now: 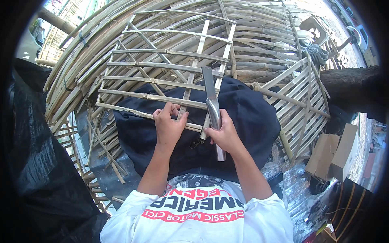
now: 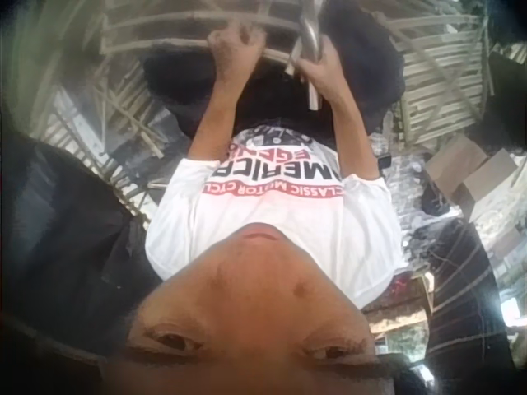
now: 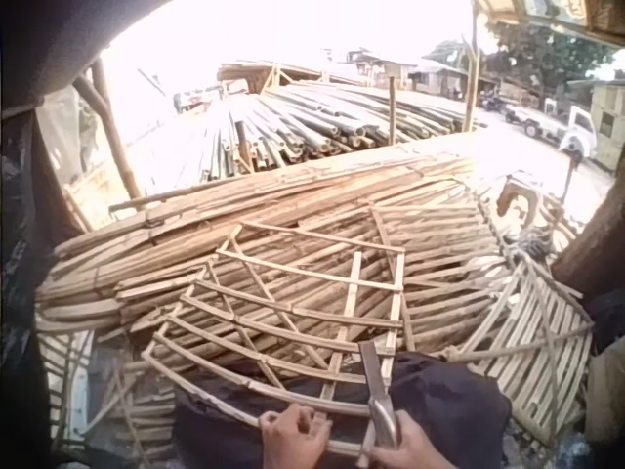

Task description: The person constructs a bamboo lattice structure by weaving and positioning thin bamboo strips together. The person handles a metal tool and adjusts the position of the lattice segments on a stack of bamboo poles.

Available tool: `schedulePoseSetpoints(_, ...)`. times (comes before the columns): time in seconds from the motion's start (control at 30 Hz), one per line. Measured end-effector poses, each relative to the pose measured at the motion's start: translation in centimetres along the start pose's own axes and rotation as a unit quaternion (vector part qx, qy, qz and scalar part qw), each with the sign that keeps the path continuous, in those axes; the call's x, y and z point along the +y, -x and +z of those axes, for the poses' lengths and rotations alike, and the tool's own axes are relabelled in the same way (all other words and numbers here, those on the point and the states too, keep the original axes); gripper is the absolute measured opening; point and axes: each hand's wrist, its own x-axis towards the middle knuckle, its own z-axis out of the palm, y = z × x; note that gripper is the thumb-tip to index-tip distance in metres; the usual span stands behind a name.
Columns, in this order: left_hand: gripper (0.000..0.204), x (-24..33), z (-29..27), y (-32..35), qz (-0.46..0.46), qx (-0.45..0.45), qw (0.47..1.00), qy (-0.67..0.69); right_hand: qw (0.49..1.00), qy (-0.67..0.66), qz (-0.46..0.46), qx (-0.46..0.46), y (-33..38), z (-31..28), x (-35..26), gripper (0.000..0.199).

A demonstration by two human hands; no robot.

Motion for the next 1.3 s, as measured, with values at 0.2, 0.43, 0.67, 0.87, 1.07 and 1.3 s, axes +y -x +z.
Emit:
schedulePoseSetpoints(0.2, 0.029, 0.8, -1.0, -0.3, -0.066, -0.061, 0.991, -0.096, 1.0, 0.001, 0.01, -0.002, 0.3, 0.0, 0.6, 0.043)
schedulePoseSetpoints(0.43, 0.027, 0.1, -0.8, -0.3, -0.044, -0.119, 0.987, -0.097, 1.0, 0.001, 0.013, -0.012, 0.6, -0.3, 0.6, 0.045)
schedulePoseSetpoints(0.67, 0.028, -0.1, -0.7, 1.4, -0.022, -0.08, 0.995, -0.059, 1.0, -0.004, 0.004, -0.002, 0.5, -0.3, 1.2, 0.041)
schedulePoseSetpoints(0.87, 0.025, -0.2, -0.6, 1.6, 0.01, -0.064, 0.995, -0.072, 1.0, -0.023, 0.013, -0.005, 0.5, -0.3, 1.1, 0.042)
schedulePoseSetpoints(1.07, 0.02, 0.2, -0.7, 1.8, 0.046, -0.062, 0.993, -0.09, 0.999, -0.048, -0.001, 0.007, 0.4, -0.1, 2.1, 0.044)
schedulePoseSetpoints(1.3, 0.021, -0.2, -1.1, 1.8, 0.019, -0.086, 0.993, -0.084, 0.994, -0.108, -0.008, 0.009, 0.2, 0.3, 2.9, 0.047)
